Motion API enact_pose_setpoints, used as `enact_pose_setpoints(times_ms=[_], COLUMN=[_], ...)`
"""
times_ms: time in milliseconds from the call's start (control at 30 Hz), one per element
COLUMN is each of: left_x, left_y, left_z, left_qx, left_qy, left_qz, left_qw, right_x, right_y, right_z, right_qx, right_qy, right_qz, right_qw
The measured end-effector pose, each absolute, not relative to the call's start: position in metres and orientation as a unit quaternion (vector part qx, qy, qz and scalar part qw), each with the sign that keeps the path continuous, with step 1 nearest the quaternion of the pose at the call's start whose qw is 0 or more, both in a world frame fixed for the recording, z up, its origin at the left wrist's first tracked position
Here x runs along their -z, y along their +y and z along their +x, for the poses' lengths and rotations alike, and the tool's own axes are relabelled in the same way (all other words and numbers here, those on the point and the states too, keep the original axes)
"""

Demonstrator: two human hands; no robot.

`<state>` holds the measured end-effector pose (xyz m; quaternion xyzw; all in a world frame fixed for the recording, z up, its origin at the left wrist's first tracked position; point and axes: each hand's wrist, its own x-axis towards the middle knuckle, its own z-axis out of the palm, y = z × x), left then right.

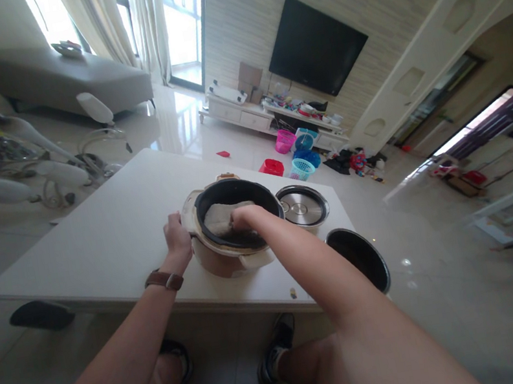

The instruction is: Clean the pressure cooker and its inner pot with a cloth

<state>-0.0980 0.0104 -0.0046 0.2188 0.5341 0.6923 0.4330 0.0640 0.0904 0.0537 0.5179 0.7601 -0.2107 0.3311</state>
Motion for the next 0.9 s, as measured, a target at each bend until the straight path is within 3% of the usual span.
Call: enact_pose_setpoints(times_ms=[900], left_x=[0.0072], left_y=[0.0125], left_z=[-0.0955], left_qx=[-0.708], left_qy=[0.527], left_qz=[0.193], left_qw=[0.429], right_x=[-0.0559], right_y=[0.0867], right_z=[0.0669], right_qx=[0.194], right_qy=[0.772], right_qz=[0.521], right_qw=[0.309])
